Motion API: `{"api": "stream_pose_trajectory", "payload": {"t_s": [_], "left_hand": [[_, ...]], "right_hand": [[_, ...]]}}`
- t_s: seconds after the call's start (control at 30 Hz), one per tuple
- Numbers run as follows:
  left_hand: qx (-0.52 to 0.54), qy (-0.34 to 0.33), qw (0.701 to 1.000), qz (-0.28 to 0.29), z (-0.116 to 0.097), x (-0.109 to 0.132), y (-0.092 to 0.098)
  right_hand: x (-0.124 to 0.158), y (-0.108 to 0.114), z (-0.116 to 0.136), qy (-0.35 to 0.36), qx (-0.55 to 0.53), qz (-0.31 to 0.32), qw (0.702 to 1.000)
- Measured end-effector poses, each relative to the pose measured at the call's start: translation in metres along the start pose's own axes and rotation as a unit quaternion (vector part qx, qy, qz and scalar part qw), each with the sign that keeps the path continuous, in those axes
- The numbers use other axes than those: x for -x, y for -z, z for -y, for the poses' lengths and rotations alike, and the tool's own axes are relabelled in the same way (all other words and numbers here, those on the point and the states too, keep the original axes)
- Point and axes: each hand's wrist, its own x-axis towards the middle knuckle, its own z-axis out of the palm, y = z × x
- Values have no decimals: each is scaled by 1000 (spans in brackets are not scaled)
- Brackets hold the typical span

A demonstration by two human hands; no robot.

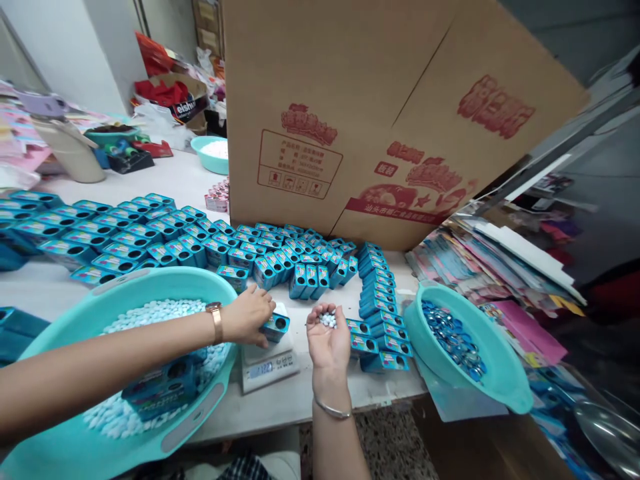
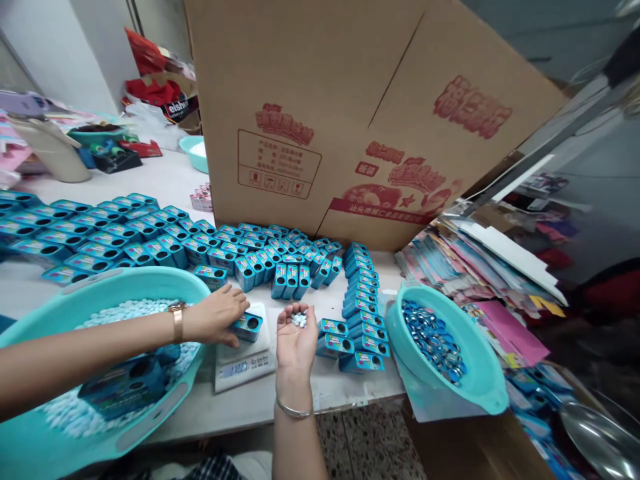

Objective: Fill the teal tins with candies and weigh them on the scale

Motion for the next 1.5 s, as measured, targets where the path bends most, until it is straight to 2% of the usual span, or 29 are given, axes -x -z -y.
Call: {"api": "stream_pose_trajectory", "payload": {"t_s": [0.13,0.4,0.57,0.77,1.07,1.3,1.4,1.5], "left_hand": [[35,35,999,-7,-3,2,4],[57,27,998,-28,-3,4,14],[52,42,998,-20,1,7,12],[45,47,998,-20,5,10,10],[40,38,998,-10,-4,8,5],[21,44,999,-4,-6,6,1],[20,26,999,-10,-6,4,1],[35,5,999,-26,-9,-6,7]], "right_hand": [[-1,1,8,19,-3,-13,1000],[-3,7,11,51,31,-8,998],[-4,12,6,53,36,7,998],[-1,8,5,31,0,-20,999],[1,4,-3,25,14,-33,999],[1,9,-6,40,19,-9,999],[4,11,1,28,-17,-22,999],[11,19,23,56,-34,-30,997]]}}
